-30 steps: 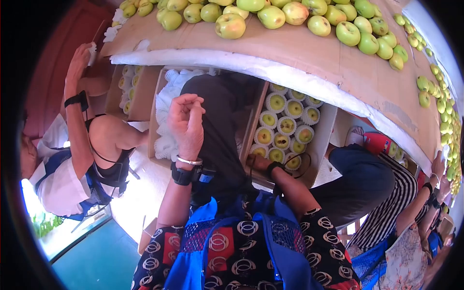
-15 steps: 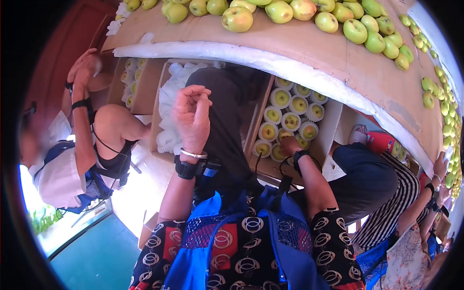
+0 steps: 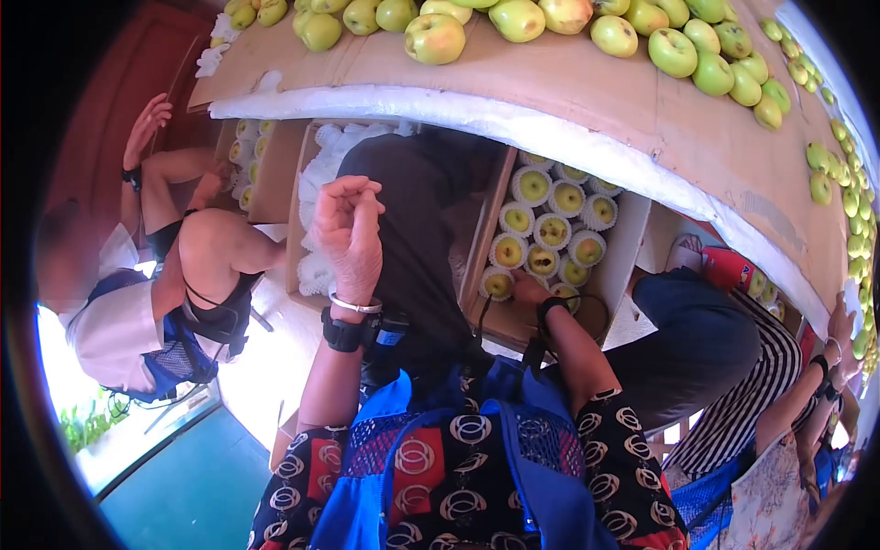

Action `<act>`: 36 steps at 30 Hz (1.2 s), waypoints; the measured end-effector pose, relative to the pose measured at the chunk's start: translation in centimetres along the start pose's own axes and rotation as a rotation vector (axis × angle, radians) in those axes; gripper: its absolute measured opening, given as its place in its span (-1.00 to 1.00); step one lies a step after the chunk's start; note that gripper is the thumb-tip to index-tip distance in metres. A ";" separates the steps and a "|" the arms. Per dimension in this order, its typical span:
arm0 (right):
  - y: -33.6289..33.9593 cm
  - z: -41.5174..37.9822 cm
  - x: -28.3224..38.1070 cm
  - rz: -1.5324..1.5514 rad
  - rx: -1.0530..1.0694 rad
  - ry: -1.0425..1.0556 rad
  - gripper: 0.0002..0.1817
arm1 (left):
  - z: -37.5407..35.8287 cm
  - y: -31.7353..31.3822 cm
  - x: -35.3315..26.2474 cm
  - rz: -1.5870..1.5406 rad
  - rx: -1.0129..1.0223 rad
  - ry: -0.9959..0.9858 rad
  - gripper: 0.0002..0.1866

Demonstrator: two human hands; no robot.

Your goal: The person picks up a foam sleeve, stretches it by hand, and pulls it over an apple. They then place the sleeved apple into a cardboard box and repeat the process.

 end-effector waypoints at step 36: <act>9.7 -19.5 26.2 0.564 -0.107 0.364 -0.66 | -15.6 15.4 13.6 1.001 0.267 0.422 -0.25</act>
Point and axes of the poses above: each hand's wrist, its own z-axis towards the middle knuckle, its own y-axis out of the back of the hand, x = y × z, the point moved 7 cm from there along z, towards the middle knuckle, and after that the axes turned 4 degrees about x, right-handed, at the moved point
